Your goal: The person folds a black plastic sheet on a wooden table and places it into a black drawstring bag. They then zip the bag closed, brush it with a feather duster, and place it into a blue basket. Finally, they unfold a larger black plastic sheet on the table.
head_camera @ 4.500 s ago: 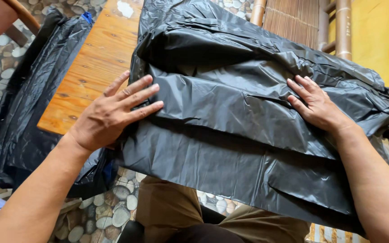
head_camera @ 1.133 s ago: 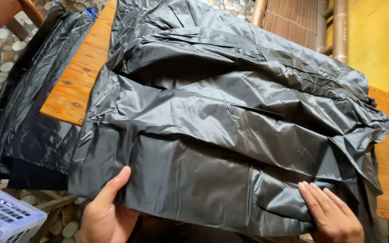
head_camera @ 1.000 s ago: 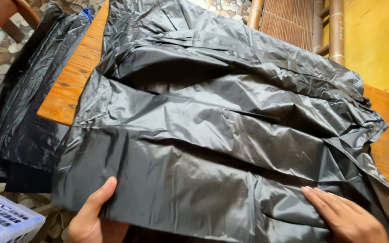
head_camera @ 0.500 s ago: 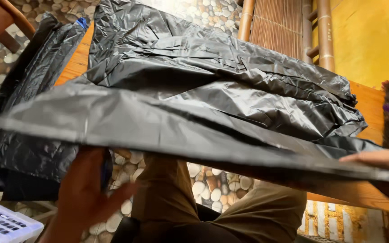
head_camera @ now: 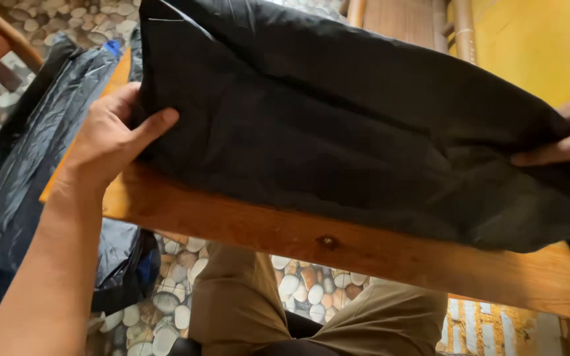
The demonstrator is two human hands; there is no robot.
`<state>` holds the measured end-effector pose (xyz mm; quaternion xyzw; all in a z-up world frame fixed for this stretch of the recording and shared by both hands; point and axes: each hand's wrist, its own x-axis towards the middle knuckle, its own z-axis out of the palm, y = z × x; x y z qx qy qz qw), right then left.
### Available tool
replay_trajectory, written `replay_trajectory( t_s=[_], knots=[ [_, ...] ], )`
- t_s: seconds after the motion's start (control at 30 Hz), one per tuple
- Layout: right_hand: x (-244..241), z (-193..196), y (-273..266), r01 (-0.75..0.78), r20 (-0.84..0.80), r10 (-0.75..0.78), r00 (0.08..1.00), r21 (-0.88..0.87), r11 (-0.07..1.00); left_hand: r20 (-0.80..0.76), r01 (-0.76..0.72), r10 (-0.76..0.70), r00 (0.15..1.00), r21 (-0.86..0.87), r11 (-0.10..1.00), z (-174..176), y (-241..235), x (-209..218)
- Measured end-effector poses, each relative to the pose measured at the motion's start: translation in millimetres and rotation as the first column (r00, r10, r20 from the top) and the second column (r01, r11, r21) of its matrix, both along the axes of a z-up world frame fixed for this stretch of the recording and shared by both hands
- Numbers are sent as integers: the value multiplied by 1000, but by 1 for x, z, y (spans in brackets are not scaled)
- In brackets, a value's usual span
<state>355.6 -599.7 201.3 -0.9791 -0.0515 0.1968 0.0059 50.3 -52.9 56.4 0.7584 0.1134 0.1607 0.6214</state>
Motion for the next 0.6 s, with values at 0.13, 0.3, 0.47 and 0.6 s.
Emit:
replay_trajectory(
  t_s=[0.13,0.3,0.47,0.6],
  knots=[
    [0,7,51,-68,32,80,996,-279,958,-148,-59,72,986,90,994,2,0,26],
    [6,-28,19,-212,217,243,945,-158,964,-212,-75,169,963,389,918,-61,34,70],
    [1,-73,-9,-236,459,289,840,-171,957,-303,-33,259,917,588,808,-79,49,88],
    [-17,-80,3,120,321,-171,932,172,978,-329,-68,367,870,657,751,-38,28,86]
  ],
)
